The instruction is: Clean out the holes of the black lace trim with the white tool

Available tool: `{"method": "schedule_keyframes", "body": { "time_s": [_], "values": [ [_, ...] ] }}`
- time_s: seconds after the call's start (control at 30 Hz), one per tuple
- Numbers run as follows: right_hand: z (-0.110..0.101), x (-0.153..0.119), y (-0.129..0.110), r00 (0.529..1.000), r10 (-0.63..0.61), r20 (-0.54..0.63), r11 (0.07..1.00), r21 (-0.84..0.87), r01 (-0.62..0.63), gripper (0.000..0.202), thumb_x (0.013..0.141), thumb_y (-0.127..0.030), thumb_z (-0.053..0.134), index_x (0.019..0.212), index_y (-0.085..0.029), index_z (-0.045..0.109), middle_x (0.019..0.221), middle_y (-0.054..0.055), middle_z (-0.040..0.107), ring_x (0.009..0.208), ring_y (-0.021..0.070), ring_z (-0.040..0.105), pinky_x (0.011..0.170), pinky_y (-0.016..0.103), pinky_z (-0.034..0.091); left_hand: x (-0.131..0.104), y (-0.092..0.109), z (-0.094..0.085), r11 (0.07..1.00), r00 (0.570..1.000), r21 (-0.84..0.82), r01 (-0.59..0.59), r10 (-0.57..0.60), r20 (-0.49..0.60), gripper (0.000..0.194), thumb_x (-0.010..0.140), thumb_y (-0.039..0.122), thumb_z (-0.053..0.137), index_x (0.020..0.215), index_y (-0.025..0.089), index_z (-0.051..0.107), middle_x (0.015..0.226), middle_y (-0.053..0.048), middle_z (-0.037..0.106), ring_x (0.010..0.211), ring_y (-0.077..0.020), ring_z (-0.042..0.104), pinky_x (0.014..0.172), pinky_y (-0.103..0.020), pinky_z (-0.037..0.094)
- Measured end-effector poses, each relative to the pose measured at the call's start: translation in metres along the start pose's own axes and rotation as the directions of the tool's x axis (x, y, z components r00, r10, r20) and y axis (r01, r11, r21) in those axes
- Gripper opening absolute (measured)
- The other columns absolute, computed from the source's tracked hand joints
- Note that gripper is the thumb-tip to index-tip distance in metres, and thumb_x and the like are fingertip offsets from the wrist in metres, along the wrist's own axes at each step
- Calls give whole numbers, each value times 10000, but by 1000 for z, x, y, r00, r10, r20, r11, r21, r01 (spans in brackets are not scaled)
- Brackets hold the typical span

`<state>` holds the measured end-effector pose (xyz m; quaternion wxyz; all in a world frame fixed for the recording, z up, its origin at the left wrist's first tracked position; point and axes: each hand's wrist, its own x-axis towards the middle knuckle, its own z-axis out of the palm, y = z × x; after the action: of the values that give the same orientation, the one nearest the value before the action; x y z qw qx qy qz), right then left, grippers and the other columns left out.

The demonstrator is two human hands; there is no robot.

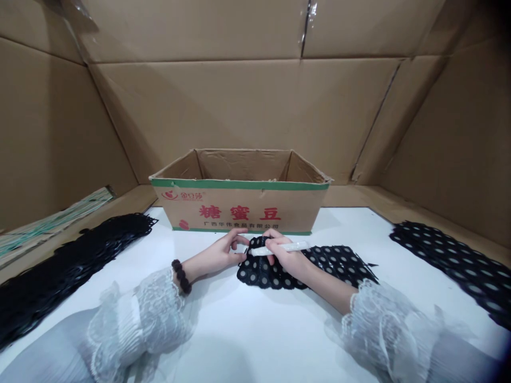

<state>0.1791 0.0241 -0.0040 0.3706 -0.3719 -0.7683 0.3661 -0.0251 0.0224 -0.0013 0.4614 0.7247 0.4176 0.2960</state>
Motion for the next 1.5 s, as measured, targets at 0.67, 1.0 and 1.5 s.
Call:
{"method": "schedule_keyframes", "body": {
  "time_s": [0.67, 1.0, 1.5],
  "values": [
    [4, 2, -4, 994, 62, -86, 988, -136, -74, 501, 902, -339, 290, 450, -177, 434, 794, 26, 507, 855, 155, 486, 866, 294, 313, 4, -3, 5, 965, 993, -263, 17, -46, -105, 528, 707, 241, 645, 1166, 142, 403, 676, 45, 457, 612, -87, 433, 594, -229, 336],
    [28, 9, 0, 982, 4, -189, 854, -511, -102, 352, 889, -293, 375, 589, -192, 528, 899, 68, 521, 922, 210, 439, 824, 365, 299, 4, 4, 3, 952, 984, -297, 68, -113, -140, 462, 630, 143, 658, 1050, 132, 465, 633, 59, 444, 588, -80, 422, 587, -222, 320],
    [-2, 5, -3, 988, 147, 44, 970, -204, -135, 502, 891, -384, 327, 539, -205, 638, 813, 60, 541, 1008, 223, 436, 951, 392, 273, 5, -6, -3, 904, 983, -420, 79, -140, -116, 532, 681, 306, 693, 1124, 171, 431, 794, 10, 512, 720, -110, 501, 653, -236, 361]
  ]
}}
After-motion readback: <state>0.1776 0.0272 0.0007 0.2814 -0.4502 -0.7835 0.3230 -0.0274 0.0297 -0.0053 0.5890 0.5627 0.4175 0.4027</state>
